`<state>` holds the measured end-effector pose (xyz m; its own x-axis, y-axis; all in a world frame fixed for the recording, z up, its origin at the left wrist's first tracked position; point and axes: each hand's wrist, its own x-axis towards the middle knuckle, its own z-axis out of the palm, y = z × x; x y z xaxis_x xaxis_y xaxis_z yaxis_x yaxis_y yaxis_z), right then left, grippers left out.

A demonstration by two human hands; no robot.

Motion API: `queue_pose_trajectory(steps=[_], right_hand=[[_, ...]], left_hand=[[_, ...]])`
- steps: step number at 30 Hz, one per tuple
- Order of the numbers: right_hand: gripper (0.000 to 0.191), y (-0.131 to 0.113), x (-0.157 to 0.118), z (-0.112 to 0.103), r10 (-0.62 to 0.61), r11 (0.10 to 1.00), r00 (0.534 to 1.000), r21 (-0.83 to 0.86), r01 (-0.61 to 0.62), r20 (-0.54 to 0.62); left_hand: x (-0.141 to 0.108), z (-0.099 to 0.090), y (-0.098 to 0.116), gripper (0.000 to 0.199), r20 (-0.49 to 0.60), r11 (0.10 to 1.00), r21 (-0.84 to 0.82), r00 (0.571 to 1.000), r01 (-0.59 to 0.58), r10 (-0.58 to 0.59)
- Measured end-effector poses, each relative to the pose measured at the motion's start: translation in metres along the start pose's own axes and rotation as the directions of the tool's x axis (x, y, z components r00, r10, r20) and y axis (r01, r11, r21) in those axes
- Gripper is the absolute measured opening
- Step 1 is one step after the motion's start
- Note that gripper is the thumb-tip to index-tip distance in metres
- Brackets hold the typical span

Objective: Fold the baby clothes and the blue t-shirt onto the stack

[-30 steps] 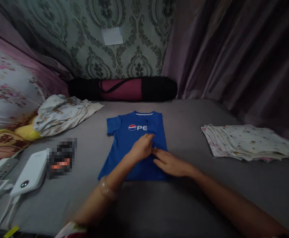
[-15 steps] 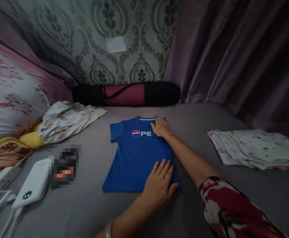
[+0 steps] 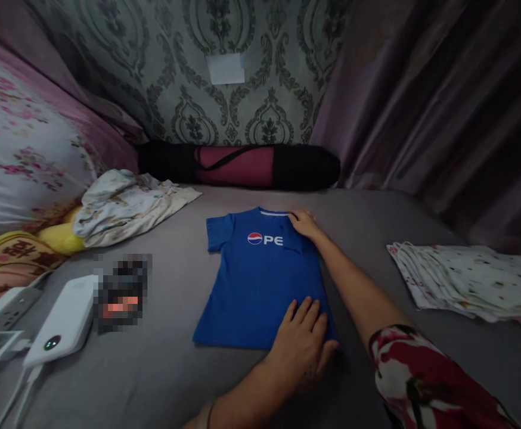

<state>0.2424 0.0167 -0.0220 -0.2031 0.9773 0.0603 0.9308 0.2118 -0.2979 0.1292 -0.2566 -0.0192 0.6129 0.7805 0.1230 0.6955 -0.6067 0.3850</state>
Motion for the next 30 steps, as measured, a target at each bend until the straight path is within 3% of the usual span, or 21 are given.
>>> queue_pose_trajectory(steps=[2, 6, 13, 16, 21, 30], right_hand=[[0.041, 0.0, 0.006, -0.006, -0.041, 0.999, 0.999, -0.021, 0.041, 0.001], [0.032, -0.003, 0.02, -0.007, -0.093, 0.994, 0.99, -0.052, 0.099, 0.108], [0.034, 0.003, 0.043, 0.001, -0.036, 0.999, 0.984, 0.008, 0.035, 0.176], [0.037, 0.005, 0.047, 0.004, -0.015, 0.999, 0.983, 0.039, 0.008, 0.181], [0.026, 0.0, 0.05, 0.004, 0.019, 0.998, 0.986, 0.058, -0.029, 0.167], [0.011, -0.002, 0.052, 0.005, -0.023, 0.997, 0.986, 0.074, 0.011, 0.164]], left_hand=[[0.0, 0.001, -0.002, 0.048, -0.015, 1.0, 0.006, 1.0, -0.013, 0.013], [0.0, 0.004, -0.005, 0.046, -0.028, 0.998, 0.049, 0.999, -0.036, 0.037], [-0.001, 0.015, -0.007, 0.046, -0.078, 0.993, 0.106, 0.995, -0.058, 0.067], [-0.002, 0.018, -0.007, 0.046, -0.102, 0.99, 0.127, 0.992, -0.065, 0.078], [-0.002, 0.017, -0.007, 0.045, -0.102, 0.986, 0.152, 0.991, -0.072, 0.088], [-0.002, 0.017, -0.007, 0.046, -0.105, 0.984, 0.164, 0.99, -0.076, 0.094]])
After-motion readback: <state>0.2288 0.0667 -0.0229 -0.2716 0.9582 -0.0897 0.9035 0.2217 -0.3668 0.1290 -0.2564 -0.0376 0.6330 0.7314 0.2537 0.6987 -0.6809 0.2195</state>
